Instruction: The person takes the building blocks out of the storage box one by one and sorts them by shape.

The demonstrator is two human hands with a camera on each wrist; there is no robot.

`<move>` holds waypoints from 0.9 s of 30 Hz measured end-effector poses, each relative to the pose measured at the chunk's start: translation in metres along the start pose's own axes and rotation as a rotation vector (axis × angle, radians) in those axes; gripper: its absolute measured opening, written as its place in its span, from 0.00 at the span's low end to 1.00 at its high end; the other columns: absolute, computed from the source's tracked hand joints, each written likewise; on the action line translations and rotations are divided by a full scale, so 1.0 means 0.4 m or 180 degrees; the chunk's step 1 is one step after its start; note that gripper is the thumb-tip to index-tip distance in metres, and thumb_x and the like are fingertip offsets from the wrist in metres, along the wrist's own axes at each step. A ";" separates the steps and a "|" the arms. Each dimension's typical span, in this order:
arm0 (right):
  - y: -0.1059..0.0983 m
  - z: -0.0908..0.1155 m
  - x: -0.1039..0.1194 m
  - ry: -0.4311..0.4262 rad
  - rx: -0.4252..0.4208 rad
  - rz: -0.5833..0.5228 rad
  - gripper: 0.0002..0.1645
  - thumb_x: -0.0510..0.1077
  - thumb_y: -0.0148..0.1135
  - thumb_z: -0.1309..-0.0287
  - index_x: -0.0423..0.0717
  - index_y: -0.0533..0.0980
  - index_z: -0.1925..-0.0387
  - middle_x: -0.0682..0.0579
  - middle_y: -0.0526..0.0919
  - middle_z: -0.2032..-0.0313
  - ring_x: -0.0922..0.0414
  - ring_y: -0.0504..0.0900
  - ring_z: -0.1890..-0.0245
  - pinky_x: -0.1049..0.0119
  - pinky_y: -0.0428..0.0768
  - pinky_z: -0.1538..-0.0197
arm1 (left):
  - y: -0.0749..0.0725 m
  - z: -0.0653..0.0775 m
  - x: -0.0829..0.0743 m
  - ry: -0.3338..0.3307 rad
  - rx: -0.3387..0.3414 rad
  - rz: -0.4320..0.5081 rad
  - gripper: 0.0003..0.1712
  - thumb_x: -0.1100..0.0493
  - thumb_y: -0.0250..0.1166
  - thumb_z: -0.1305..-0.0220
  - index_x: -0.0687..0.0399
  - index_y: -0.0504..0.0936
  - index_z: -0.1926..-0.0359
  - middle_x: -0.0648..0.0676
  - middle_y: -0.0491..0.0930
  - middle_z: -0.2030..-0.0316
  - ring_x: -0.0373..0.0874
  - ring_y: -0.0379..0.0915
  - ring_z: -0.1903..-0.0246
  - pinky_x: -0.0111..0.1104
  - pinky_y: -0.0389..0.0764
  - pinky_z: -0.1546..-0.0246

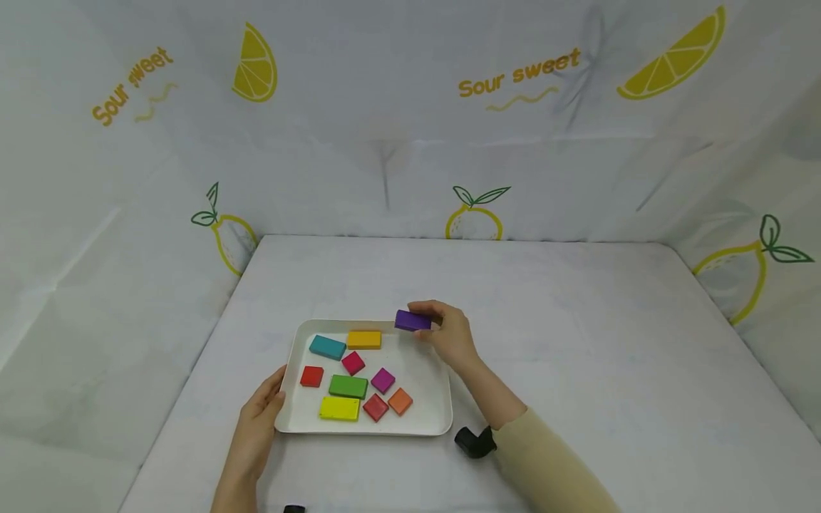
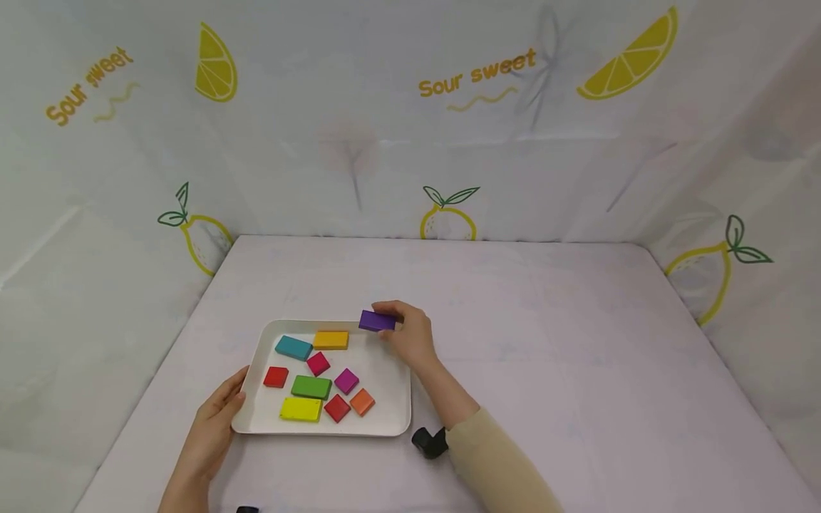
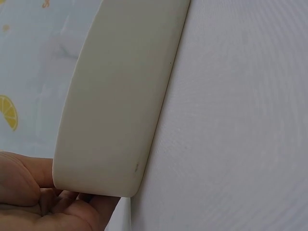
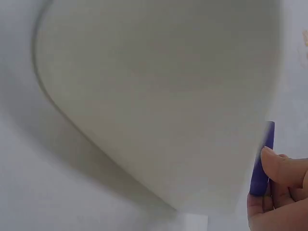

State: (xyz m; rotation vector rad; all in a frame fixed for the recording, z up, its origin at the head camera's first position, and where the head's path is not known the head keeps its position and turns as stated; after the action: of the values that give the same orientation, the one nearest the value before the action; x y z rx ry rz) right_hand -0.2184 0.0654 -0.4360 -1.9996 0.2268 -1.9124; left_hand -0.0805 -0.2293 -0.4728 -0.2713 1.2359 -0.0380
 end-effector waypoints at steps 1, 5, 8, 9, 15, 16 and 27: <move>-0.018 -0.009 0.001 -0.0026 -0.0018 -0.0061 0.26 0.26 0.68 0.48 0.45 0.81 0.47 0.45 0.85 0.46 0.48 0.81 0.40 0.54 0.77 0.33 | 0.000 0.000 0.000 0.0002 0.0002 0.0002 0.30 0.60 0.40 0.21 0.54 0.51 0.22 0.59 0.50 0.22 0.52 0.55 0.26 0.31 0.66 0.35; -0.092 -0.049 0.000 -0.0156 -0.0056 -0.0058 0.26 0.27 0.67 0.46 0.43 0.80 0.45 0.43 0.83 0.44 0.47 0.79 0.38 0.54 0.73 0.30 | 0.000 -0.001 -0.002 0.0002 0.0010 0.0009 0.29 0.60 0.40 0.21 0.53 0.51 0.22 0.59 0.50 0.22 0.52 0.55 0.26 0.34 0.65 0.35; -0.142 -0.080 -0.012 -0.0200 -0.0042 0.0118 0.25 0.29 0.66 0.44 0.44 0.79 0.44 0.44 0.82 0.43 0.47 0.78 0.37 0.53 0.74 0.30 | -0.001 -0.001 -0.001 -0.0006 0.0006 0.0002 0.29 0.60 0.40 0.21 0.53 0.51 0.22 0.59 0.50 0.22 0.52 0.55 0.25 0.34 0.65 0.35; -0.156 -0.089 -0.018 -0.0187 -0.0028 0.0172 0.25 0.29 0.66 0.44 0.45 0.79 0.44 0.44 0.82 0.42 0.47 0.77 0.36 0.52 0.74 0.30 | -0.001 -0.001 -0.001 -0.0012 0.0007 0.0001 0.29 0.60 0.40 0.21 0.53 0.51 0.22 0.59 0.50 0.22 0.52 0.55 0.25 0.34 0.65 0.35; -0.206 -0.136 -0.074 -0.0042 0.0147 0.0329 0.26 0.30 0.66 0.44 0.45 0.78 0.42 0.44 0.80 0.40 0.45 0.74 0.33 0.50 0.73 0.30 | -0.005 0.001 0.003 -0.0028 0.0007 0.0018 0.29 0.60 0.40 0.21 0.53 0.51 0.22 0.60 0.51 0.22 0.52 0.57 0.27 0.32 0.67 0.35; -0.209 -0.141 -0.084 -0.0040 0.0190 0.0350 0.26 0.29 0.65 0.43 0.44 0.78 0.42 0.43 0.80 0.39 0.45 0.74 0.33 0.50 0.72 0.29 | -0.006 0.001 0.003 -0.0027 0.0006 0.0024 0.29 0.60 0.40 0.21 0.53 0.51 0.22 0.60 0.51 0.22 0.52 0.57 0.27 0.32 0.67 0.35; -0.223 -0.181 -0.157 -0.0022 0.0249 0.0569 0.28 0.26 0.64 0.47 0.41 0.79 0.43 0.41 0.81 0.40 0.43 0.75 0.35 0.49 0.71 0.28 | -0.007 -0.004 0.009 -0.0053 0.0013 -0.0006 0.29 0.60 0.41 0.21 0.52 0.52 0.23 0.59 0.52 0.23 0.50 0.59 0.30 0.17 0.74 0.41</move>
State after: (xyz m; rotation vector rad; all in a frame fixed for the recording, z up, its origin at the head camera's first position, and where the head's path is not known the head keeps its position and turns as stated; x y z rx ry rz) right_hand -0.3060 0.1596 -0.4607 -1.8683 0.3131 -1.7757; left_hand -0.0806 -0.2327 -0.4758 -0.2688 1.2190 -0.0398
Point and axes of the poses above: each hand's wrist, its own z-axis away from the middle knuckle, its own y-axis out of the palm, x = y × z, the point moved 3 cm from there along -z, towards the middle knuckle
